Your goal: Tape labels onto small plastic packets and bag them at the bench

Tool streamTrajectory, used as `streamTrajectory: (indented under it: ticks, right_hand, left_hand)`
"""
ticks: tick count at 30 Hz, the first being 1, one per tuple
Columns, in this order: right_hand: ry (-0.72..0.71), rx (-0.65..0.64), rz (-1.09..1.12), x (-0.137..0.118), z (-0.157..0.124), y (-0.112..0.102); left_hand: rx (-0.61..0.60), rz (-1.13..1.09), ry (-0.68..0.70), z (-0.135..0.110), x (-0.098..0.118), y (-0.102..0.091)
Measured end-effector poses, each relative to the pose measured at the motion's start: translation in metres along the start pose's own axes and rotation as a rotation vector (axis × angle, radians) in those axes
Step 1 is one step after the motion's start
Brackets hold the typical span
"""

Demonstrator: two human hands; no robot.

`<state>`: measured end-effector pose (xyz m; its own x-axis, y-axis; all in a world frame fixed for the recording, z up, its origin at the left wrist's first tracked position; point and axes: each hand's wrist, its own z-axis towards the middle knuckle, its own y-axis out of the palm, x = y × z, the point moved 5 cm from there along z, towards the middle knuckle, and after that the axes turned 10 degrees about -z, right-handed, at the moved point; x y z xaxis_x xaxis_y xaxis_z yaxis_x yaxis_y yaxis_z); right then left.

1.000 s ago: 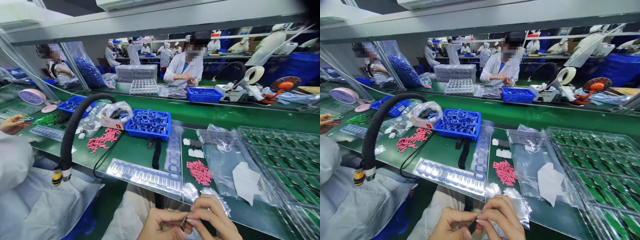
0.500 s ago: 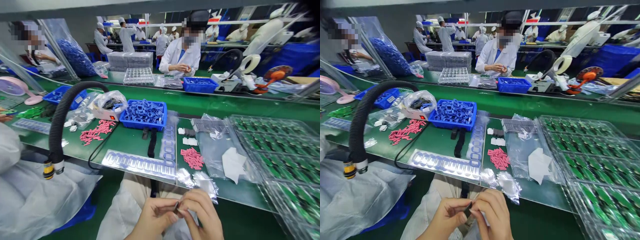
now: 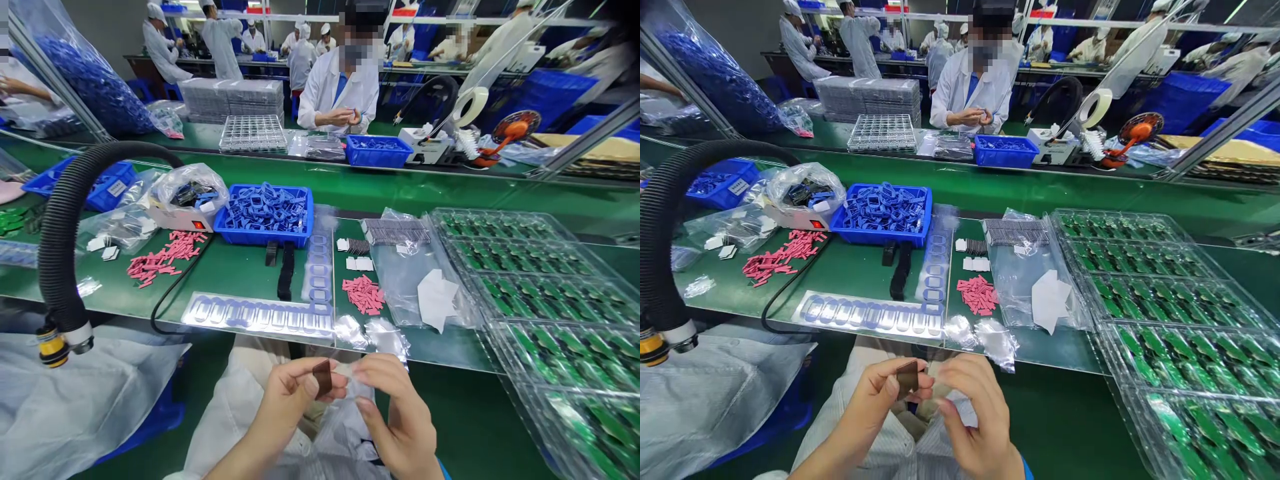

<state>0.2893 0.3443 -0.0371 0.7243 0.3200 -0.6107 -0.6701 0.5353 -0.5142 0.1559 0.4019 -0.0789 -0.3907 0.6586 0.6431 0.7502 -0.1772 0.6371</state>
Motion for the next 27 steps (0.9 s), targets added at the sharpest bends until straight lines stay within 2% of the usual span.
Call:
streamTrajectory:
  ticks: [7, 12, 19, 27]
  right_hand:
    - [-0.09, -0.024, -0.019, -0.01, 0.023, -0.006]
    - [-0.164, -0.034, -0.093, -0.021, 0.042, -0.011]
    - [-0.202, -0.162, -0.118, -0.023, 0.042, -0.009]
    - [-0.202, -0.228, -0.107, -0.013, 0.021, 0.002]
  left_hand:
    - [-0.235, -0.102, -0.009, 0.0, 0.014, 0.031]
    - [-0.287, -0.133, -0.011, 0.0, 0.02, 0.044]
    - [-0.269, 0.12, 0.046, 0.001, 0.016, 0.039]
    - [-0.298, 0.081, -0.006, 0.001, 0.003, 0.023]
